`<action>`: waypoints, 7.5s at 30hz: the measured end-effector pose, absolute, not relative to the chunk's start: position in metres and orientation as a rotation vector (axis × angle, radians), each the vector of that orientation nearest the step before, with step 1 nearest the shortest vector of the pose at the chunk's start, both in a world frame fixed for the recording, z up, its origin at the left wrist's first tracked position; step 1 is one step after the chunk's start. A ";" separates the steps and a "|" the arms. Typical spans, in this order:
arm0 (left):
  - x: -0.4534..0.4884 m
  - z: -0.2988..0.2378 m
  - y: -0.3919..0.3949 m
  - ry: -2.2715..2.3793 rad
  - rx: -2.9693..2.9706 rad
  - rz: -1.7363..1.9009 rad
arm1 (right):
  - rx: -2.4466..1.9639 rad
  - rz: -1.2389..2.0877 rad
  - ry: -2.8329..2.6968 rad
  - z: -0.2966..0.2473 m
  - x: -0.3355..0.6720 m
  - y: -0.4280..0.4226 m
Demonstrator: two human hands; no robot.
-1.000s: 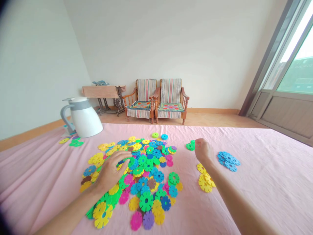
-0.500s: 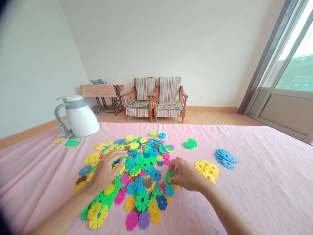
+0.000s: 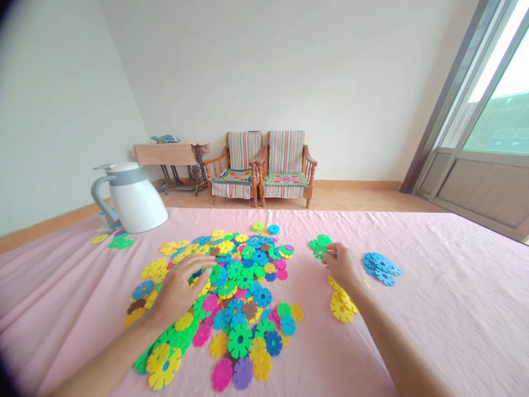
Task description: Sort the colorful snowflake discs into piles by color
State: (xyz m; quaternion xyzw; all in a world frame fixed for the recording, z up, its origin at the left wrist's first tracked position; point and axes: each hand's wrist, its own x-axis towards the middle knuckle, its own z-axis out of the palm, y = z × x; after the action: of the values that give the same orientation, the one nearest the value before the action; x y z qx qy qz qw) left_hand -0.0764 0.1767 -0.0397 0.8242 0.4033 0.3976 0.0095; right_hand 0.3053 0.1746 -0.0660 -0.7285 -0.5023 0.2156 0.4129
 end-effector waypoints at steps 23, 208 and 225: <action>-0.078 -0.042 0.177 1.270 2.553 1.222 | -1.241 0.769 -2.316 -0.014 0.159 0.072; -0.081 -0.037 0.175 1.333 2.510 1.218 | -1.321 0.280 -2.071 -0.053 0.166 0.111; -0.086 -0.042 0.180 1.377 2.553 1.190 | -1.198 0.067 -2.105 -0.051 0.152 0.111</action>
State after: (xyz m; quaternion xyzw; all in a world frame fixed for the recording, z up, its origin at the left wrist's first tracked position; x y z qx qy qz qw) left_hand -0.0863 0.1803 -0.0423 0.8142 0.4393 0.3796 0.0031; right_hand 0.1515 0.1111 -0.0508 -0.4629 -0.8133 0.0257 0.3517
